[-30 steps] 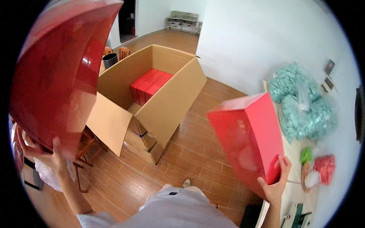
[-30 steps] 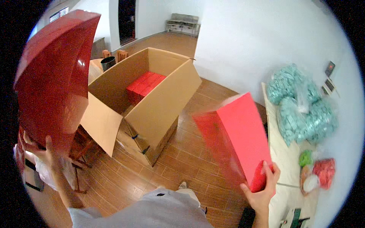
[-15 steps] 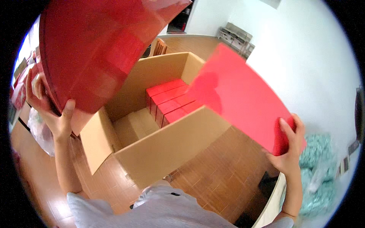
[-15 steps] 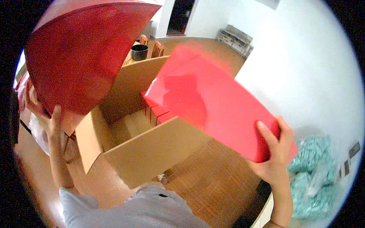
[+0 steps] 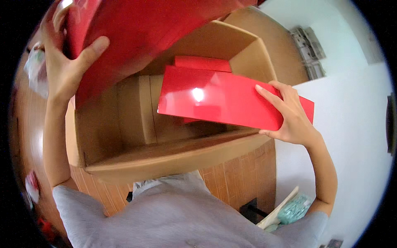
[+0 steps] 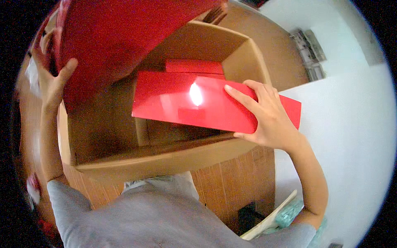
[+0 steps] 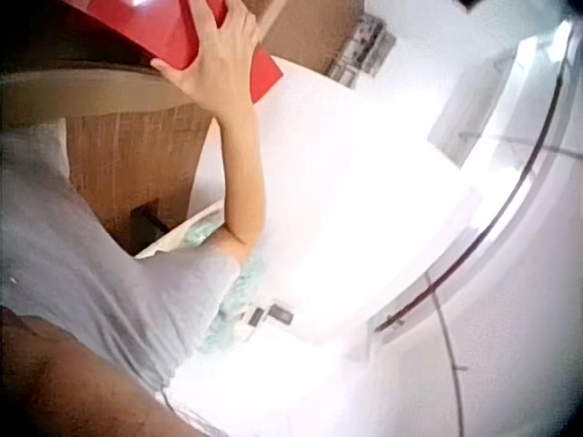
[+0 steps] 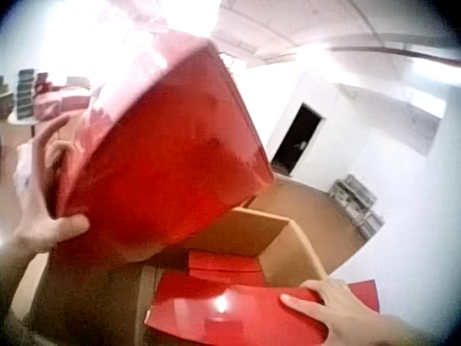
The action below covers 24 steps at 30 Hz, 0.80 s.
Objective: The person picks up red boxes and places them inside a cardboard carton. The person then picks up a red box from a stack on a table and places it on a digital scale.
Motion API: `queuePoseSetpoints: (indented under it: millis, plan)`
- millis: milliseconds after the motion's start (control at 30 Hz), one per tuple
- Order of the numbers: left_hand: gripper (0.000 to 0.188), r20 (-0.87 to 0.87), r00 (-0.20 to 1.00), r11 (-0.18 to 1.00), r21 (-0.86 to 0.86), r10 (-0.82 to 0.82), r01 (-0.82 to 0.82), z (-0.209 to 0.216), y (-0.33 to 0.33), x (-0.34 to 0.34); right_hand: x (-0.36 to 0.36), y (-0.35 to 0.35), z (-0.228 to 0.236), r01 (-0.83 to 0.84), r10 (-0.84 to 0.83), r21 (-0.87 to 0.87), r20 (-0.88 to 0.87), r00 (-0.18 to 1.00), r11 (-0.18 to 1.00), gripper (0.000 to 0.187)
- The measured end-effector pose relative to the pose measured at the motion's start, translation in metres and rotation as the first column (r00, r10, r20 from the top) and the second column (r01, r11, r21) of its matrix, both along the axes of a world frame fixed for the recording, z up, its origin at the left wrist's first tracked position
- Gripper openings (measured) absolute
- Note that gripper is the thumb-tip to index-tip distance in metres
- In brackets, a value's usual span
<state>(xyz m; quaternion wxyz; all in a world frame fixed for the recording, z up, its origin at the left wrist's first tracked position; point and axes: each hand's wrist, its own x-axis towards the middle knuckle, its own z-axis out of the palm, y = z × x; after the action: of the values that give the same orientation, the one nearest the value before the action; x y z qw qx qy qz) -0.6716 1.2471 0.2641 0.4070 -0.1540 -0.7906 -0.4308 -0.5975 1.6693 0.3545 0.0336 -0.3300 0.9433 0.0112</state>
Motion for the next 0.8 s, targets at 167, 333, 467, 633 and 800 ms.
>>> queuePoseSetpoints:
  millis: [167, 333, 467, 633, 800]
  plan:
    - [0.103, 0.079, 0.997, 0.981, -0.193, 0.0, 0.015, -0.025, 0.012, 0.006, -0.052, 0.008, -0.052, -0.168, 0.161, 0.0, 0.275, 0.948, 0.986, 0.096]
    - [0.101, 0.13, 0.991, 0.936, -0.351, 0.037, 0.011, -0.046, 0.046, -0.014, -0.073, 0.047, -0.108, -0.19, 0.168, 0.006, 0.443, 0.881, 0.982, 0.101]
    - [0.102, 0.154, 0.983, 0.901, -0.434, 0.097, -0.021, -0.062, 0.057, -0.025, -0.07, 0.069, -0.147, -0.162, 0.161, -0.04, 0.489, 0.857, 0.986, 0.104]
    - [0.102, 0.399, 0.904, 0.968, -0.244, 0.153, -0.056, -0.088, 0.06, -0.022, -0.059, 0.096, -0.192, -0.155, 0.173, -0.076, 0.492, 0.853, 0.985, 0.106]
    - [0.103, 0.282, 0.944, 0.902, -0.431, 0.172, -0.035, -0.087, 0.071, -0.032, -0.051, 0.143, -0.252, -0.158, 0.098, 0.075, 0.51, 0.855, 0.985, 0.113]
